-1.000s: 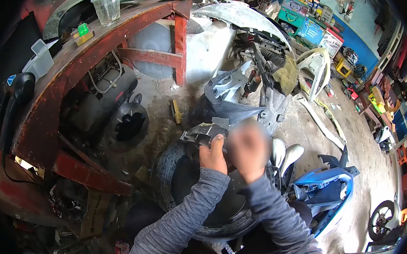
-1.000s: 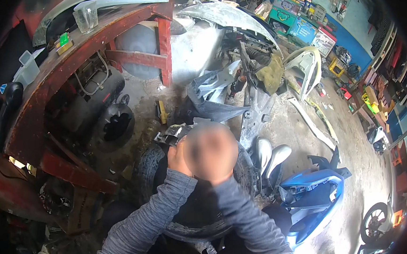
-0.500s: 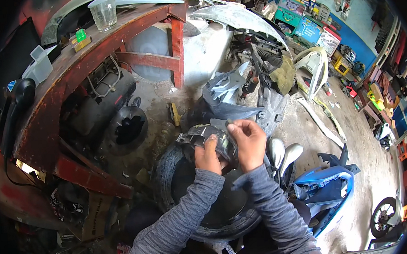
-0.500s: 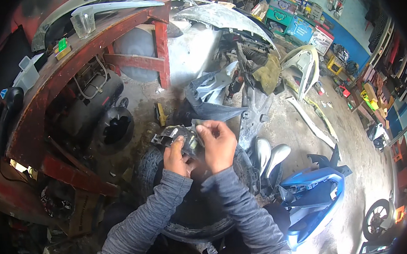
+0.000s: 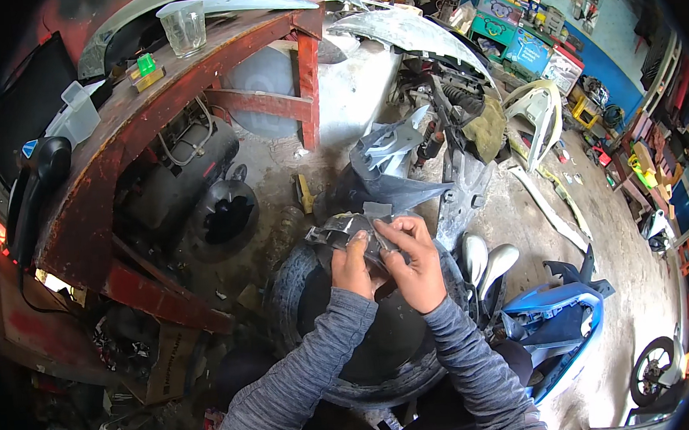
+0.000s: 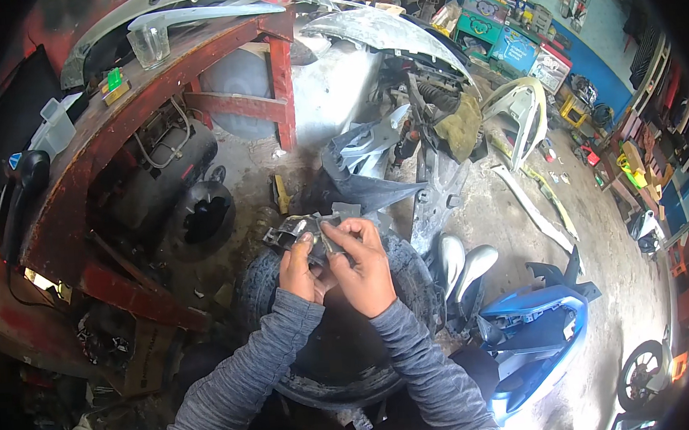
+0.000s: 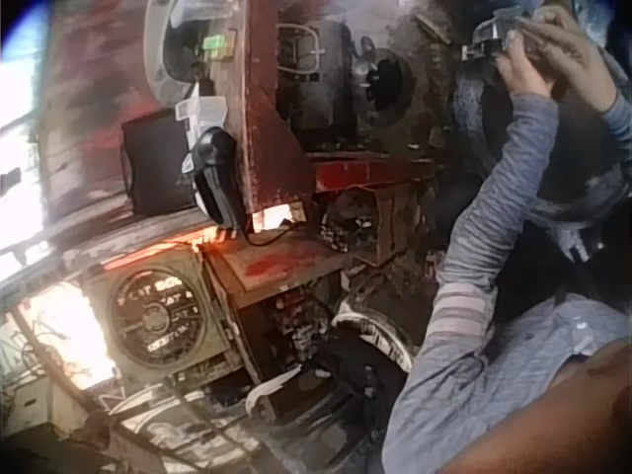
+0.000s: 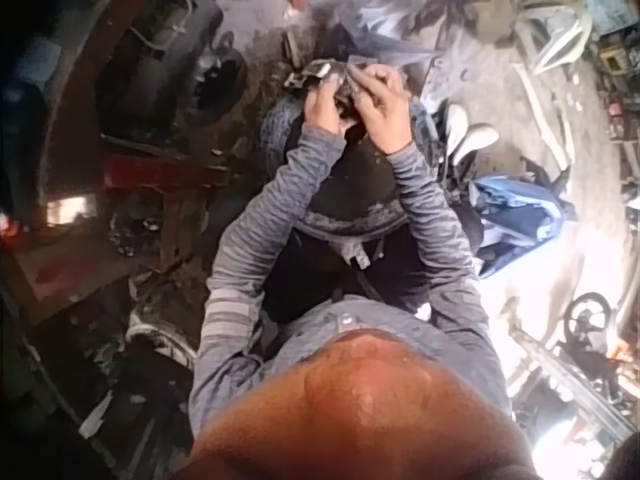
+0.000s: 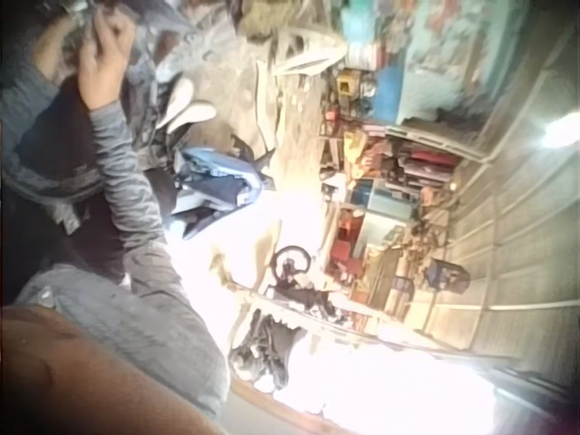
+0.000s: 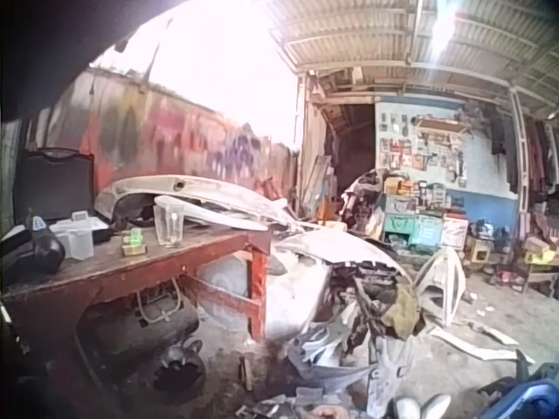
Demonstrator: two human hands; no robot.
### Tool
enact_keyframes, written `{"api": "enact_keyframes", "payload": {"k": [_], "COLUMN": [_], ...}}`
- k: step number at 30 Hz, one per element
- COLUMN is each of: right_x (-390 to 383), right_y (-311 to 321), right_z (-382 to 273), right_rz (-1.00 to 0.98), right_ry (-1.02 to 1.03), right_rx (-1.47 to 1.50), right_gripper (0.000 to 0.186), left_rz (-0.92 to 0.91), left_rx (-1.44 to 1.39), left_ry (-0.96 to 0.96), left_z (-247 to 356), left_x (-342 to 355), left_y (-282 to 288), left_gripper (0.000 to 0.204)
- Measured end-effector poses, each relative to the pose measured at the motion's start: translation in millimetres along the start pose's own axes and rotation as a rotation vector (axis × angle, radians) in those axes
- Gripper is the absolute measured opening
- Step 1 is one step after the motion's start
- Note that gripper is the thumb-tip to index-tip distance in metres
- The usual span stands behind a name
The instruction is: The person wet sands a motorcycle plastic part using sandpaper over a basin of water, rubbing the surface and feeling the smoothed areas with their fingers.
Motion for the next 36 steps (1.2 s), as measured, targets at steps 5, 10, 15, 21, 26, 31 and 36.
{"api": "enact_keyframes", "payload": {"k": [5, 10, 15, 21, 26, 31, 36], "right_x": [1.6, -3.5, -12.0, -21.3, -8.9, -7.7, -11.8], "right_y": [1.6, -3.6, -4.4, -0.3, 2.1, 3.8, -0.9], "right_z": [11.2, 14.2, -14.6, -22.2, -20.0, -6.8, 18.7], "right_rz": [0.050, 0.054, 0.117, 0.209, 0.183, 0.195, 0.148], "right_ry": [-0.084, -0.063, 0.031, 0.079, 0.045, 0.055, -0.043], "right_rx": [0.103, 0.031, -0.276, -0.303, -0.290, -0.126, 0.141], "right_gripper": [0.029, 0.029, 0.031, 0.028, 0.024, 0.024, 0.025], "left_rz": [0.041, 0.047, -0.019, 0.076, 0.167, 0.106, 0.181], "left_rx": [-0.016, 0.002, 0.063, 0.043, 0.136, 0.206, 0.287], "left_ry": [0.020, 0.032, -0.134, -0.124, -0.163, -0.174, -0.070], "left_z": [-0.1, -0.7, 0.5, 9.5, 11.9, 2.5, -2.9], "left_x": [-3.9, -0.1, 12.3, 5.8, -1.5, 1.7, 4.8], "left_y": [-2.5, 1.9, 5.7, 3.7, 7.7, 8.6, 17.1], "left_gripper": [0.037, 0.035, 0.031, 0.027, 0.028, 0.033, 0.044]}}
Point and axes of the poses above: each hand's wrist, its own x-axis towards the middle knuckle, its own y-axis out of the back of the hand, z = x × y, the point moved 10 cm from there along x, towards the middle knuckle, and after that the axes turned 5 degrees about x, right-handed, at the moved point
